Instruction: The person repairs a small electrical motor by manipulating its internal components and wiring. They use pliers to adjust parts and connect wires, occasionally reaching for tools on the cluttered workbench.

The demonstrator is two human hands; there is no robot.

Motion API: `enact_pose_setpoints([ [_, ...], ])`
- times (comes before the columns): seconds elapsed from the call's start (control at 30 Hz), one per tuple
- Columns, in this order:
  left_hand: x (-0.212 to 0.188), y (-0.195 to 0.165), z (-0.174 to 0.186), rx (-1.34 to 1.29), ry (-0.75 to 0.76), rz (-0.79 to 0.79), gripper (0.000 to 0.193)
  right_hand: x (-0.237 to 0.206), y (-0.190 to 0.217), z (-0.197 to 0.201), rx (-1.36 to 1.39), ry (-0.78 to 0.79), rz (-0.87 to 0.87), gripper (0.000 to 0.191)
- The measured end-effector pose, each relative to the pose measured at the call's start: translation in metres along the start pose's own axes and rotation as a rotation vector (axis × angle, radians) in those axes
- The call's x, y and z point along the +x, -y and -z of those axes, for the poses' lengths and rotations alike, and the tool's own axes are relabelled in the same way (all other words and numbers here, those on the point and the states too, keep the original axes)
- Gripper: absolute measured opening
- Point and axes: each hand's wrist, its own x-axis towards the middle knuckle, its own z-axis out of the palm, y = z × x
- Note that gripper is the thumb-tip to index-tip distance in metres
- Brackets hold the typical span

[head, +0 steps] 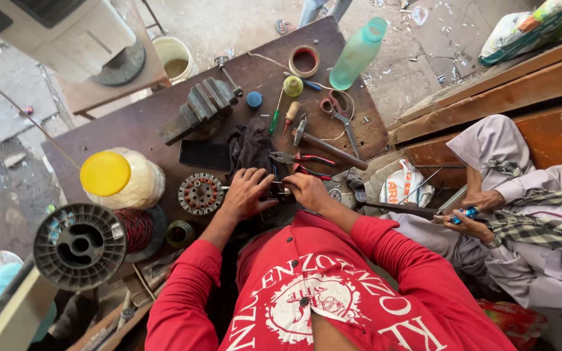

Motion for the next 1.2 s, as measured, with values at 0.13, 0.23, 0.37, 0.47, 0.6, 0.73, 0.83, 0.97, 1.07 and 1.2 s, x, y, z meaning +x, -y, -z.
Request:
enact_pose_setpoints([
  [0.13,-0.007,0.017,-0.015,-0.043,-0.055,-0.015,0.071,-0.002,-0.019,-0.027,-0.07,-0.104,0.167,0.028],
  [0.23,-0.015,0.031,-0.028,-0.007,0.003,-0.07,0.071,-0.002,-0.026,-0.043,-0.165,-0.072,0.224,0.012],
  [0.37,-0.024,0.038,-0.034,-0.055,-0.035,-0.055,0.071,0.003,-0.024,-0.037,-0.04,0.011,0.159,0.018],
  [0.47,-0.023,0.035,-0.031,-0.036,-0.091,-0.06,0.073,0.016,-0.01,-0.026,0.2,-0.036,0.03,0.025],
  [0.6,-0.017,0.03,-0.027,-0.045,-0.083,-0.054,0.074,0.035,-0.002,-0.025,0.29,0.052,-0.071,0.019],
  [0.73,-0.015,0.032,-0.03,-0.081,-0.1,-0.062,0.074,0.037,-0.009,-0.029,0.215,0.057,-0.012,0.015],
  [0.83,-0.018,0.035,-0.034,-0.058,-0.092,-0.063,0.073,0.031,-0.012,-0.033,0.189,0.06,0.006,0.013],
  [0.97,-0.023,0.036,-0.037,-0.041,-0.084,-0.042,0.074,0.028,-0.008,-0.038,0.241,0.046,-0.01,0.017],
  [1.07,-0.024,0.037,-0.038,-0.053,-0.065,-0.04,0.075,0.029,-0.006,-0.038,0.133,0.094,-0.033,0.011],
  [1.2,-0.023,0.037,-0.039,-0.01,-0.08,-0.044,0.075,0.029,-0.006,-0.036,0.209,0.086,-0.015,0.018],
])
